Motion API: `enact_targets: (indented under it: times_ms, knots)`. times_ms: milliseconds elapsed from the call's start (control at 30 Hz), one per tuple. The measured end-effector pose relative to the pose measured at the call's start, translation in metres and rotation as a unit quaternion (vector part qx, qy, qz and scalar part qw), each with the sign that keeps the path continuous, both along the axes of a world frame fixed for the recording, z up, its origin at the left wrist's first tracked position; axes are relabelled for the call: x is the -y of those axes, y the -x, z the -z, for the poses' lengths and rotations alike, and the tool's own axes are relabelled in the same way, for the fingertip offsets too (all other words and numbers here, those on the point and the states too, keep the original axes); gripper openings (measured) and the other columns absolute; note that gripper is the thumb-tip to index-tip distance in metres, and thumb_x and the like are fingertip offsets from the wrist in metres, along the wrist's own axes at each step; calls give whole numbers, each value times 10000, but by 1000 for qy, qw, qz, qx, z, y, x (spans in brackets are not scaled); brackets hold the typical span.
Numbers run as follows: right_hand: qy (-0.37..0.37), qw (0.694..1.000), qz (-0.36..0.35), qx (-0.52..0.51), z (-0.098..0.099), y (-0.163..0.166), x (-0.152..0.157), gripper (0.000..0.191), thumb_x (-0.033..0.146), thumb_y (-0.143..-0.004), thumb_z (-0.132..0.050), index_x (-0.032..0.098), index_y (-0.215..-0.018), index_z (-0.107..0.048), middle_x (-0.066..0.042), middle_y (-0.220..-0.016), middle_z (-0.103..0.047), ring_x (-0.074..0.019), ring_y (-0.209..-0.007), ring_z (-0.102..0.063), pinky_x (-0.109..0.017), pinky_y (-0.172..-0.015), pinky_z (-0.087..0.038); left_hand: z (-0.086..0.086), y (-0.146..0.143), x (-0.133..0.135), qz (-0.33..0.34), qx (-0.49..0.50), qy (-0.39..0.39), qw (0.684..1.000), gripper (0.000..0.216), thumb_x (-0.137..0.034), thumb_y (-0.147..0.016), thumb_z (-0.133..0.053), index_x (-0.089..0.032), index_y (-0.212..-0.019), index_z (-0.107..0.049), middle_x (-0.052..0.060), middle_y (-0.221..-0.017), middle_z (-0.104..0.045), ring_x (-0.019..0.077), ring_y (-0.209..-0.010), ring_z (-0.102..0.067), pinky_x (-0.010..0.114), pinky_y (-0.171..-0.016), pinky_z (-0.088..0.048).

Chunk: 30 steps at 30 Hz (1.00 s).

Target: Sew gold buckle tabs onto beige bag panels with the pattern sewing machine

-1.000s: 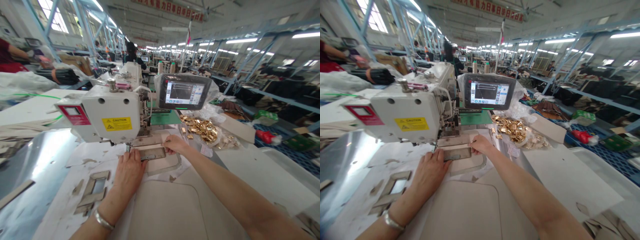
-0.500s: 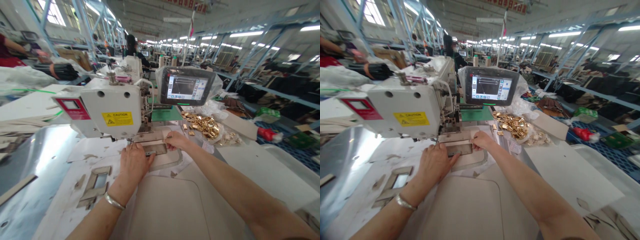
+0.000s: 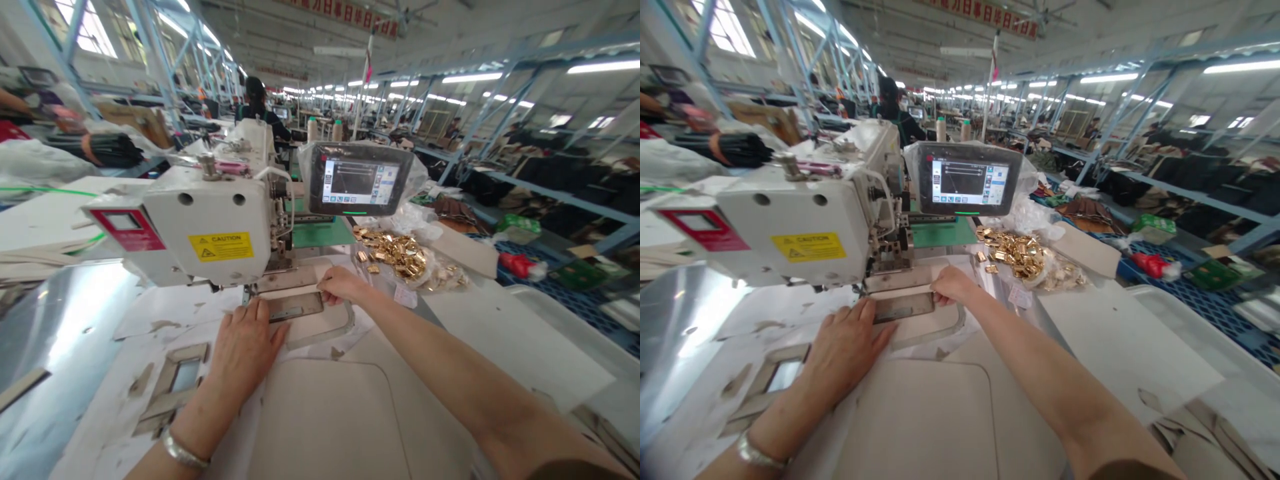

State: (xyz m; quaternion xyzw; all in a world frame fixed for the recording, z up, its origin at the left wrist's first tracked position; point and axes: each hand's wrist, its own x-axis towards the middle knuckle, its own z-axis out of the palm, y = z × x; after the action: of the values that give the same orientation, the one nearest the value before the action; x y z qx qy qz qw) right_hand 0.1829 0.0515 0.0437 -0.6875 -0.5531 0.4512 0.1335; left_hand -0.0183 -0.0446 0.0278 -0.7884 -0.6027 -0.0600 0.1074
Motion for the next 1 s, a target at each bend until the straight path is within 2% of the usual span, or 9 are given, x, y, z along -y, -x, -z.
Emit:
enact_targets:
  times_ms: [400,833,1000]
  knots:
    - [29,999,-17,-4,3,50,-5,193,68,-772,-562,125,-590,-589,-20,-471,-620,-96,-353,-542,-162,-342,-404,-9,45,-4,-29,-31,19,999,411,-508,-918,-392,-140,-970,-568,131,-964,-673,333,-894,-612,444,-762,-431]
    - [72,995,-41,-58,7,109,-10,194,60,-801,-564,119,-617,-557,1,-421,-577,-98,-338,-543,-150,-345,-417,-11,96,-2,-73,-43,23,996,505,-590,-908,-316,-164,-916,-587,140,-920,-685,346,-914,-615,441,-780,-418]
    - [69,994,-38,-69,3,116,-17,188,78,-822,-561,119,-639,-553,19,-422,-564,-86,-331,-527,-150,-349,-414,-15,105,-8,-75,-27,31,996,493,-573,-906,-330,-158,-952,-592,141,-942,-688,348,-930,-613,448,-789,-421]
